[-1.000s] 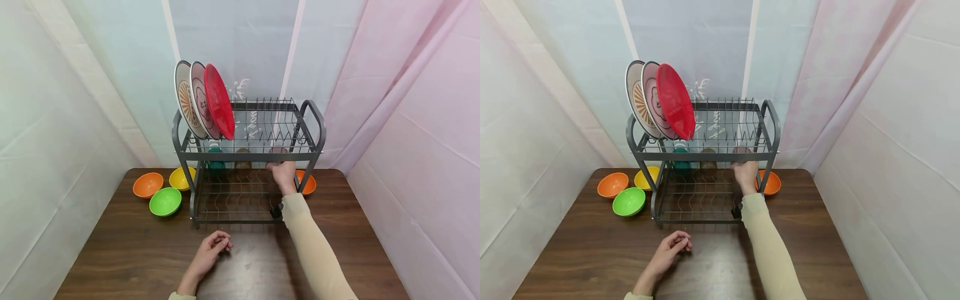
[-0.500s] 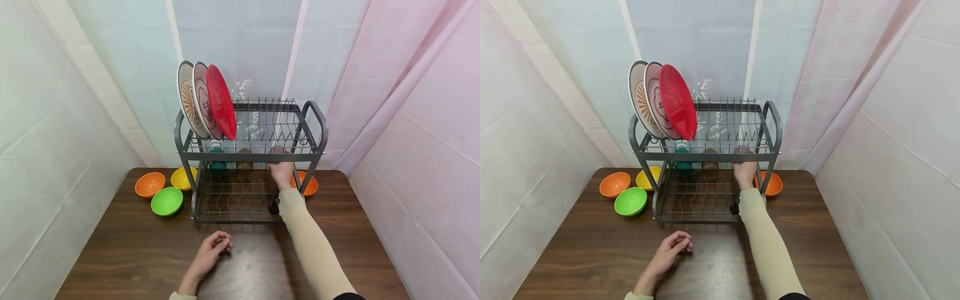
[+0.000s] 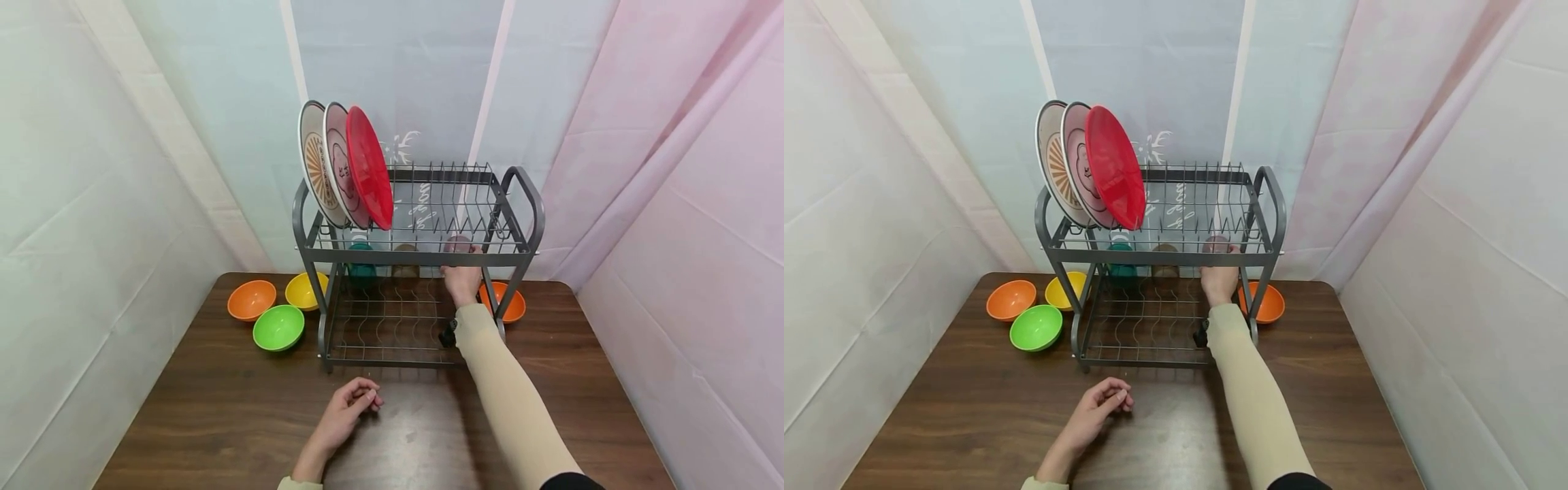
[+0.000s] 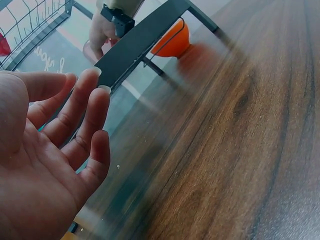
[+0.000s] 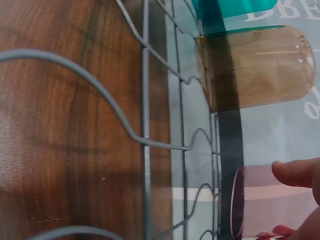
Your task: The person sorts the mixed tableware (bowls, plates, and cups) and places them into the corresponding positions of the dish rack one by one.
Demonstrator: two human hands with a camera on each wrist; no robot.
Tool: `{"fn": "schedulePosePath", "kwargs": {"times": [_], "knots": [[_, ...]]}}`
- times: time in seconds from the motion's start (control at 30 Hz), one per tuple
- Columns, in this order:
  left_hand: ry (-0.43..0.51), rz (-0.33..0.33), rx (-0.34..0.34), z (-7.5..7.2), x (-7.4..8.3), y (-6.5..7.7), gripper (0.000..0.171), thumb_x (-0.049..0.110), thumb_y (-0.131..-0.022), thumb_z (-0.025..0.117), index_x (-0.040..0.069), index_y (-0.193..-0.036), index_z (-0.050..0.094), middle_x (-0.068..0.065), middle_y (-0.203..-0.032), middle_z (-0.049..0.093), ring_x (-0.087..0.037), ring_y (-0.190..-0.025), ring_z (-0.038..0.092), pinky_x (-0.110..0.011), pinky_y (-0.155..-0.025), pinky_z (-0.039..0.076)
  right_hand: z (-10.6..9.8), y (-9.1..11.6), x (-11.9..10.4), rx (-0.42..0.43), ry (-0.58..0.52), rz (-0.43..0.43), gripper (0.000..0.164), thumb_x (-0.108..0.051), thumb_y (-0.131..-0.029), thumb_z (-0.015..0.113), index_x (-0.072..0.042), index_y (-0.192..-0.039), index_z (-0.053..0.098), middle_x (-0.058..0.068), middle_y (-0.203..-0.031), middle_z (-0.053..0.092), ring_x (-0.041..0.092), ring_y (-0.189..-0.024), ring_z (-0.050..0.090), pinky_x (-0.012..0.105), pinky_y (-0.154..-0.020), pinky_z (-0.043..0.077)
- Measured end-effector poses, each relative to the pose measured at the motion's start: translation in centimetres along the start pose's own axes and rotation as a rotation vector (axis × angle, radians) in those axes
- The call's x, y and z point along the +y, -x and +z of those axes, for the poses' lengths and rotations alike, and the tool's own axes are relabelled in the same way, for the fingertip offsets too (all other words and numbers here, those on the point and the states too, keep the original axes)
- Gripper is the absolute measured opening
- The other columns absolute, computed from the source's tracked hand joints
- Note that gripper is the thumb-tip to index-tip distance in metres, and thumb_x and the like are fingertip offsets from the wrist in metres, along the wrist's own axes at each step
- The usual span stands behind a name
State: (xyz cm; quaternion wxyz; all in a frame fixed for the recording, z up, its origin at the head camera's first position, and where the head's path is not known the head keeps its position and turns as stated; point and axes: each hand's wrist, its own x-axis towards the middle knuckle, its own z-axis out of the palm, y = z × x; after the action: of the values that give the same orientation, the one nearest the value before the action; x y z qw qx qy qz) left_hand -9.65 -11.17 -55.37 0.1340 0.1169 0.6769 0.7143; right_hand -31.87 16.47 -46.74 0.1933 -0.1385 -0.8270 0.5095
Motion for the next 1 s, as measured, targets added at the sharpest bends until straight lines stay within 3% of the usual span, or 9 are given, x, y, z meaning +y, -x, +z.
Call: {"fn": "schedulePosePath", "kwargs": {"times": [0.17, 0.33, 0.43, 0.77, 1.0], "knots": [[0.002, -0.014, 0.000, 0.1, -0.1, 0.0, 0.034, 0.017, -0.103, 0.056, -0.014, -0.117, 0.055, -0.019, -0.097, 0.068, -0.033, -0.090, 0.067, -0.037, -0.083, 0.053, 0.1, -0.1, 0.9, -0.019, 0.063, -0.007, 0.088, -0.011, -0.086, 0.076, -0.005, -0.156, 0.023, 0.023, -0.148, 0.040, 0.039, -0.131, 0.043, 0.053, -0.103, 0.040], [-0.001, -0.016, 0.001, 0.1, -0.2, 0.1, 0.033, 0.016, -0.102, 0.056, -0.014, -0.117, 0.055, -0.020, -0.097, 0.068, -0.034, -0.090, 0.067, -0.035, -0.083, 0.053, 0.2, 0.2, 2.0, -0.024, 0.068, -0.009, 0.060, -0.013, -0.086, 0.076, -0.003, -0.138, 0.047, 0.020, -0.131, 0.054, 0.037, -0.120, 0.052, 0.052, -0.099, 0.043], [-0.005, -0.015, 0.003, 0.2, -0.2, 0.1, 0.032, 0.016, -0.102, 0.056, -0.013, -0.116, 0.056, -0.021, -0.097, 0.068, -0.036, -0.090, 0.067, -0.035, -0.082, 0.053, 0.1, 0.4, 2.3, -0.028, 0.059, -0.009, 0.051, -0.013, -0.087, 0.076, -0.003, -0.131, 0.053, 0.019, -0.126, 0.057, 0.036, -0.117, 0.054, 0.052, -0.099, 0.043], [-0.011, -0.009, 0.000, 0.2, -0.1, 0.0, 0.033, 0.017, -0.102, 0.056, -0.013, -0.116, 0.056, -0.020, -0.097, 0.068, -0.038, -0.091, 0.066, -0.036, -0.083, 0.053, 0.2, 0.2, 2.4, -0.006, 0.066, -0.048, 0.055, -0.016, -0.081, 0.082, -0.003, -0.129, 0.058, 0.019, -0.122, 0.060, 0.038, -0.111, 0.055, 0.054, -0.095, 0.044], [-0.004, -0.027, 0.002, 0.1, 0.1, -0.1, 0.034, 0.018, -0.102, 0.056, -0.013, -0.116, 0.056, -0.021, -0.097, 0.067, -0.037, -0.091, 0.066, -0.038, -0.083, 0.053, 0.1, 0.9, 2.3, -0.032, 0.053, -0.003, 0.079, -0.022, -0.082, 0.080, -0.005, -0.146, 0.036, 0.025, -0.131, 0.054, 0.041, -0.119, 0.052, 0.055, -0.097, 0.044]]}}
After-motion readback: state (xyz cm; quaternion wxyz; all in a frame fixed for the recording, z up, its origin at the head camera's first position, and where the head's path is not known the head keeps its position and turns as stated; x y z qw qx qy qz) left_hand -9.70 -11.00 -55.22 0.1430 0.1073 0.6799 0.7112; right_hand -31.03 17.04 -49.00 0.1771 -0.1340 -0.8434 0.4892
